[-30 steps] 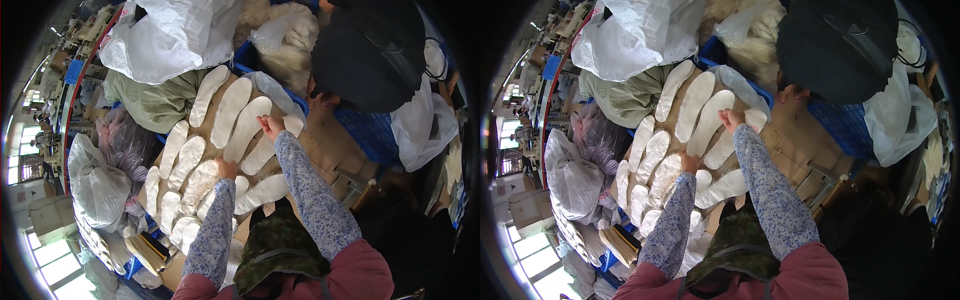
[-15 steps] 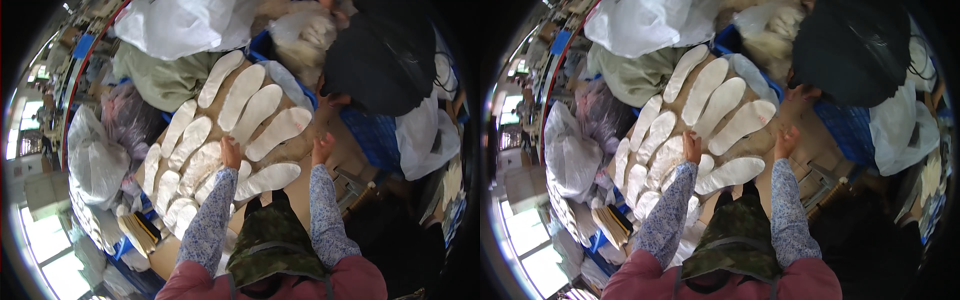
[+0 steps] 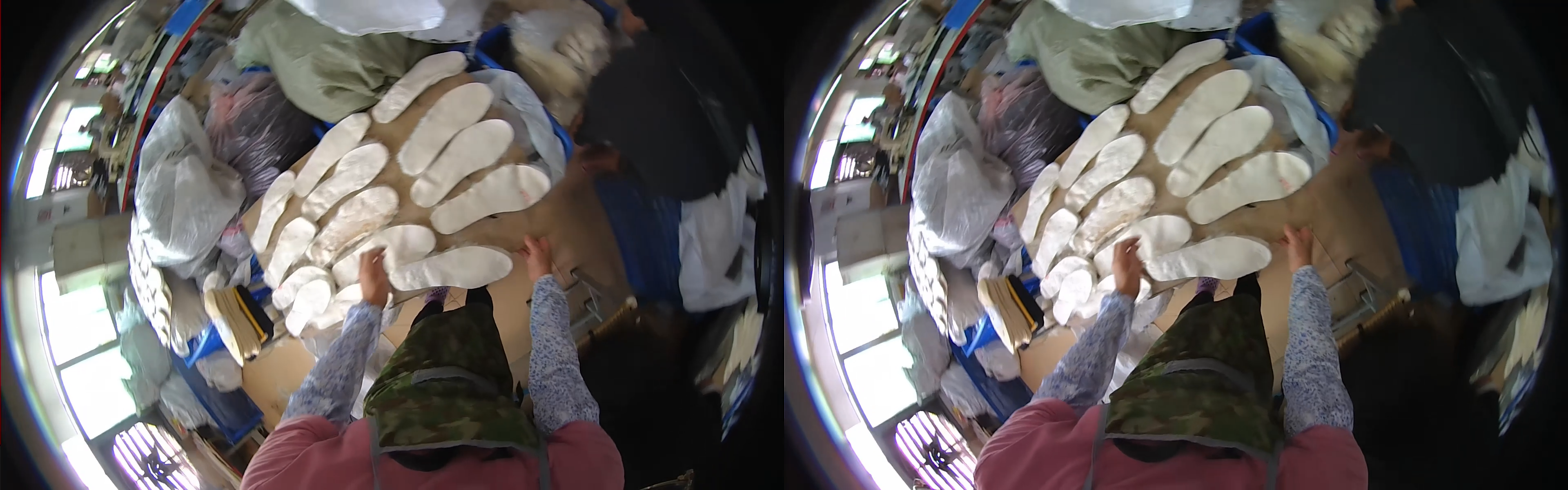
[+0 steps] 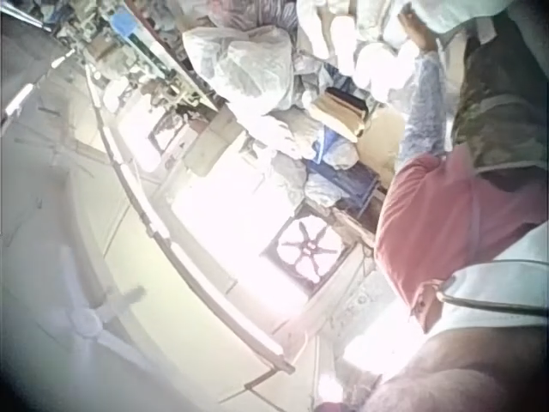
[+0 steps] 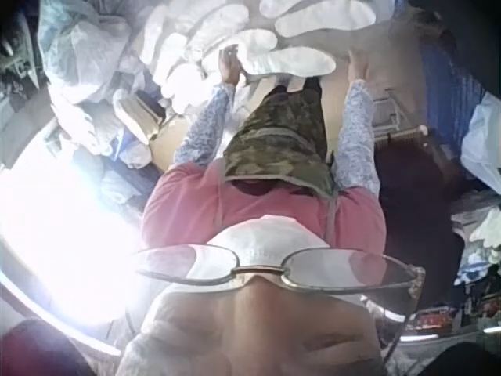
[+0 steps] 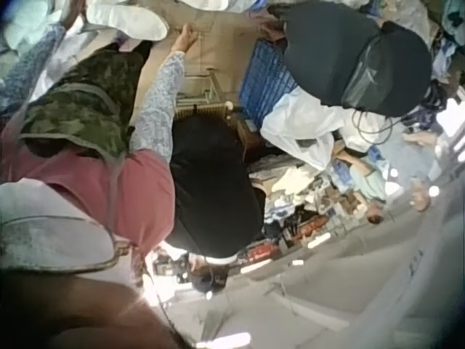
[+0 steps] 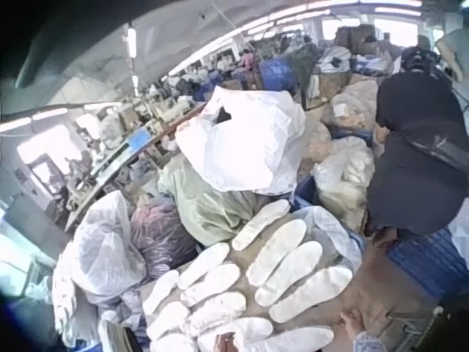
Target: Applying a coating or adhesive to shoe insoles using a pneumatic spray gun.
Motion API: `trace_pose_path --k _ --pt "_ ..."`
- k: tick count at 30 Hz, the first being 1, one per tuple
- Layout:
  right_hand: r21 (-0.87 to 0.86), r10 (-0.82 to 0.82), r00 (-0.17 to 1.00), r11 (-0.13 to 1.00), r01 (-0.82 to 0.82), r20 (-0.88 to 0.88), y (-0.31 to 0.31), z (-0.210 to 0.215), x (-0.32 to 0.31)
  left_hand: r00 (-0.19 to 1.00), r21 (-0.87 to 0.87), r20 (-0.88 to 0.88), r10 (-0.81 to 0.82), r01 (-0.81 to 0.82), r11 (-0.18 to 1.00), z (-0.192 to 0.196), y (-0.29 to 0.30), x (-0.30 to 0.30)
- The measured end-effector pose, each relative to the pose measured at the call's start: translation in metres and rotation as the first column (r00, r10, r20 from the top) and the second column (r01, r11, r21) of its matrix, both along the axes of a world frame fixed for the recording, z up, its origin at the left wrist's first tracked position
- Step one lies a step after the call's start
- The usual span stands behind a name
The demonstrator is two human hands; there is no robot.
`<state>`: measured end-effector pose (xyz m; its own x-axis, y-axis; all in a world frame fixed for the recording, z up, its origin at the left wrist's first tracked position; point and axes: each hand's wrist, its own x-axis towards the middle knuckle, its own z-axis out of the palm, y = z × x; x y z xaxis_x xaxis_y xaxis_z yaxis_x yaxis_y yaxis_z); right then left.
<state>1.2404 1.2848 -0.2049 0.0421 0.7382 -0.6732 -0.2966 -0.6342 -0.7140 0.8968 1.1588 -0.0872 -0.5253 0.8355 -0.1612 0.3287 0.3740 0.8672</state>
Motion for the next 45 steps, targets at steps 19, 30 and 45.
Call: trace_pose_path --k 19,30,45 --pt "0.272 -0.395 0.787 0.916 0.296 0.475 -0.026 -0.001 0.001 0.960 -0.173 0.274 -0.057 0.107 0.979 0.015 -0.007 -0.053" --pt "-0.062 -0.136 0.912 0.983 0.173 0.388 -0.094 0.024 0.069 0.922 -0.111 -0.322 0.214 -0.261 0.959 -0.095 0.338 -0.069" --pt "-0.176 -0.145 0.948 0.964 0.200 0.285 -0.100 0.018 0.079 0.924 -0.220 -0.376 0.072 -0.165 0.961 -0.061 0.265 -0.067"
